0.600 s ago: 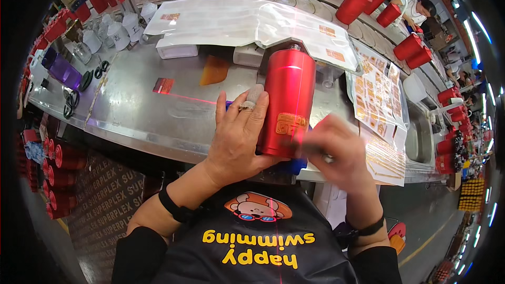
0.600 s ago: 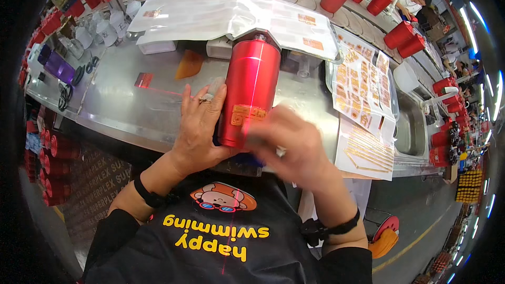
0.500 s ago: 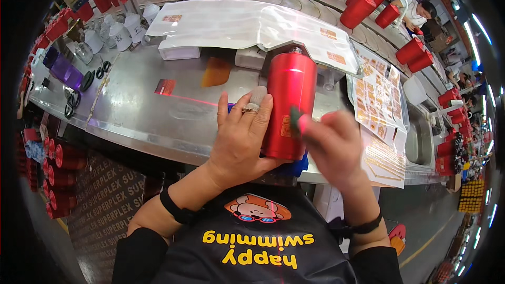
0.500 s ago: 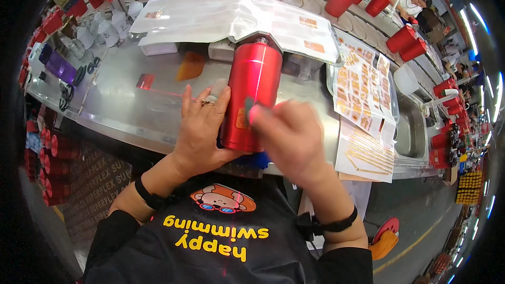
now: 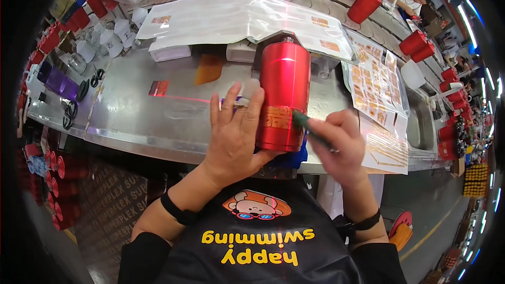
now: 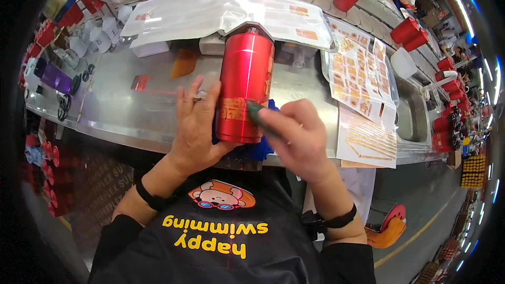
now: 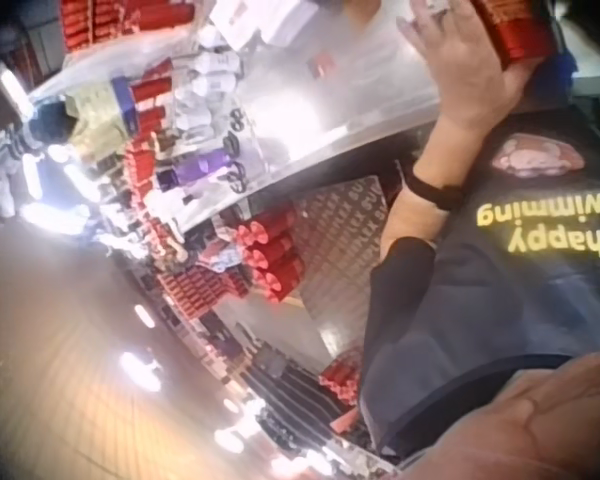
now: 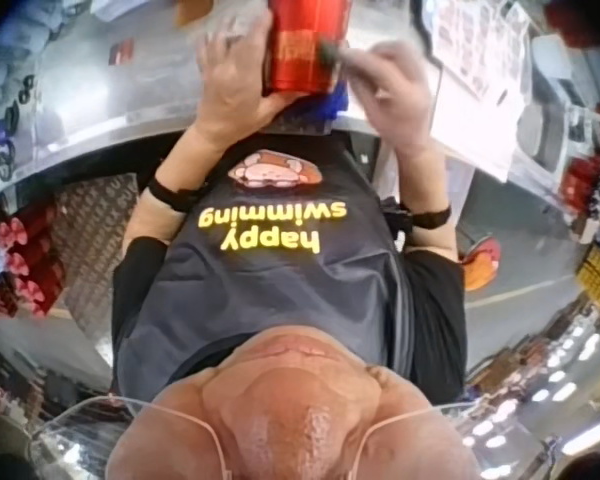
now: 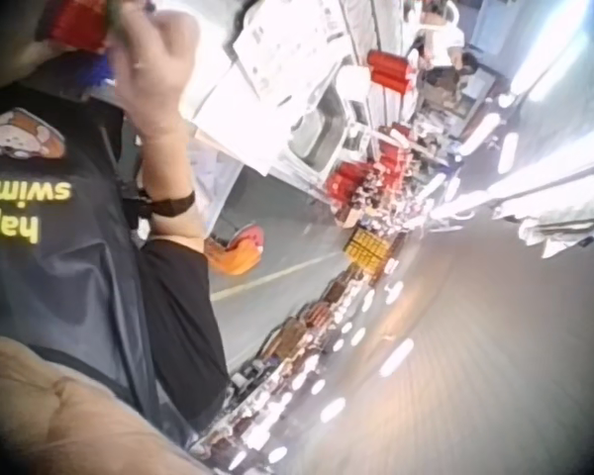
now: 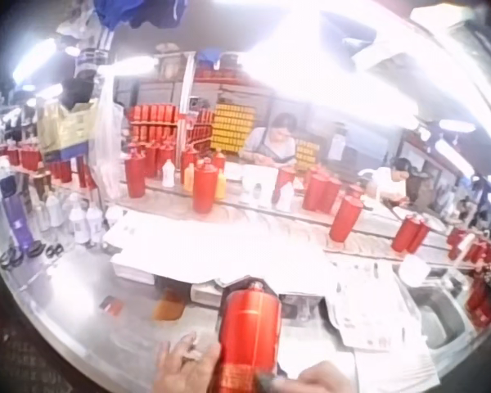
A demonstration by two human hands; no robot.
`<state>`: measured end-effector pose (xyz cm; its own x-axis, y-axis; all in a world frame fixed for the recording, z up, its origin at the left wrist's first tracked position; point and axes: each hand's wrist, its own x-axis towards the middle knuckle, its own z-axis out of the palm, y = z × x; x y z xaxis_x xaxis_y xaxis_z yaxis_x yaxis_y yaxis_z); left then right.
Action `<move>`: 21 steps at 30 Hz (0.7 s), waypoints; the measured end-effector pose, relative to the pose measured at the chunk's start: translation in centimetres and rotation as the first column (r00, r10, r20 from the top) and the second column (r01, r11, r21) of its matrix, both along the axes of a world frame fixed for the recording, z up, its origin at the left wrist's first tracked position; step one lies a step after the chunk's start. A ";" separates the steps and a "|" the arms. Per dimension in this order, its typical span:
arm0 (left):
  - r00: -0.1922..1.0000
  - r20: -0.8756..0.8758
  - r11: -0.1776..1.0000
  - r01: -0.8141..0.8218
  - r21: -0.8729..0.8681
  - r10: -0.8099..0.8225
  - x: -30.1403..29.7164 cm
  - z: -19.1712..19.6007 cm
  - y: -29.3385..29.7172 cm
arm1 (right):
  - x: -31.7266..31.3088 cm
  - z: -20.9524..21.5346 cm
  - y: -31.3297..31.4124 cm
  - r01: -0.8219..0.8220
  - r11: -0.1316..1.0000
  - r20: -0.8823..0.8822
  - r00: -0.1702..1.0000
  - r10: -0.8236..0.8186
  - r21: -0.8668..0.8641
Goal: The person peels a label from a sheet, applies it to a red bottle, and smooths it with a scraper. They then pick up a second label, press it onto the bottle, and rub it with the scraper before setting the bottle aside.
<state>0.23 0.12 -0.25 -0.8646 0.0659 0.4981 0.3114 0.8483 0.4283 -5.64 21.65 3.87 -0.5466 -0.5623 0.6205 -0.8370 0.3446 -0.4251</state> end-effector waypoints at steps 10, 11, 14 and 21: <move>0.996 0.029 0.997 0.079 0.010 -0.079 0.0 -1.9 -0.8 | 1.9 -0.2 0.7 -0.310 0.950 0.140 0.939 0.313 -0.044; 0.999 -0.015 0.999 0.037 -0.016 -0.038 0.1 -1.8 -0.8 | 2.0 -0.1 0.9 -0.309 0.950 0.139 0.940 0.313 -0.050; 0.991 -0.006 0.990 0.135 0.030 -0.135 0.0 -2.4 -1.2 | 2.4 -0.4 1.1 0.036 0.930 0.633 0.742 0.220 -0.366; 0.941 0.079 0.915 0.296 0.273 -0.328 -0.1 -1.8 -1.9 | 2.1 -3.0 -0.4 0.186 0.903 0.761 0.617 0.200 -0.388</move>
